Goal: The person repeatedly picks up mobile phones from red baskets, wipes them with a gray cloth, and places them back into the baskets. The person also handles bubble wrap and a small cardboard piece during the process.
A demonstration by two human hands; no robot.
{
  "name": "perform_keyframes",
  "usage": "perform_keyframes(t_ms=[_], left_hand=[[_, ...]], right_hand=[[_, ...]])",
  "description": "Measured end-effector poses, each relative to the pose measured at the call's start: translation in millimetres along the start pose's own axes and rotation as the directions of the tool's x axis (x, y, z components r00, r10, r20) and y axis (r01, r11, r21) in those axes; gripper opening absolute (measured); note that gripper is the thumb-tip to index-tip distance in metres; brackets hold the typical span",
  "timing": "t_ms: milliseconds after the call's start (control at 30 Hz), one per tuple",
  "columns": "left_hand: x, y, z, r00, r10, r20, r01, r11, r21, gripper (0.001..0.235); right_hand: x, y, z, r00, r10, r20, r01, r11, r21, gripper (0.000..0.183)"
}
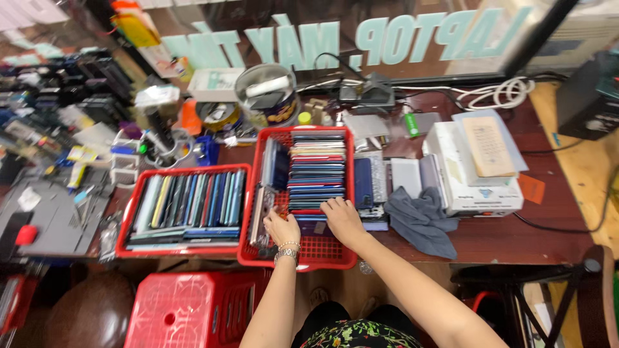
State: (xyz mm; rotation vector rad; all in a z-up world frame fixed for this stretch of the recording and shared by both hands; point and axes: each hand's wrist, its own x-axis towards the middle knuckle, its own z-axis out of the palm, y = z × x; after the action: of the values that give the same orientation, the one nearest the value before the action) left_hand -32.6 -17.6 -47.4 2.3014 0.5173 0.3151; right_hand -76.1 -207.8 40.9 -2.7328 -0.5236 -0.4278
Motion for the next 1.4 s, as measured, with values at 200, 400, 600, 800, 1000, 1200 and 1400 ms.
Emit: perform_keyframes(t_ms=[200, 400, 600, 800, 1000, 1200, 1400], left_hand=[[-16.7, 99.2, 10.4, 0.948, 0.317, 0.025, -0.301, 0.921, -0.247, 0.038], [-56.3, 162.7, 66.5, 0.835, 0.533, 0.137, -0.462, 0.814, -0.351, 0.026], [-87.0, 190.6, 139.5, 0.705, 0.547, 0.451, -0.421, 0.835, -0.354, 0.021], [-113.4, 212.9, 232.9, 0.641, 0.400, 0.655, -0.206, 0.912, -0.355, 0.028], [-156.3, 229.9, 293.7, 0.717, 0.200, 0.668, -0.171, 0.979, -0.110, 0.057], [-156.8, 226.6, 289.3, 0.699, 0.197, 0.687, -0.160, 0.980, -0.118, 0.064], [-156.7, 230.6, 283.2, 0.706, 0.357, 0.611, -0.326, 0.931, -0.168, 0.044]], right_hand=[[-17.8, 72.8, -63.2, 0.900, 0.398, -0.178, -0.382, 0.916, 0.120, 0.051], [-87.9, 116.4, -84.7, 0.784, 0.584, 0.213, -0.548, 0.811, -0.206, 0.116], [-136.5, 126.5, -68.6, 0.812, 0.575, 0.099, -0.562, 0.817, -0.130, 0.086], [-172.4, 154.0, -102.7, 0.692, 0.719, -0.063, -0.649, 0.658, 0.382, 0.065], [-196.3, 171.6, -122.7, 0.557, 0.829, -0.056, -0.688, 0.498, 0.528, 0.067], [-198.1, 192.3, -120.9, 0.551, 0.833, -0.047, -0.699, 0.491, 0.519, 0.070], [-195.9, 204.1, -112.3, 0.577, 0.816, -0.027, -0.697, 0.510, 0.504, 0.077]])
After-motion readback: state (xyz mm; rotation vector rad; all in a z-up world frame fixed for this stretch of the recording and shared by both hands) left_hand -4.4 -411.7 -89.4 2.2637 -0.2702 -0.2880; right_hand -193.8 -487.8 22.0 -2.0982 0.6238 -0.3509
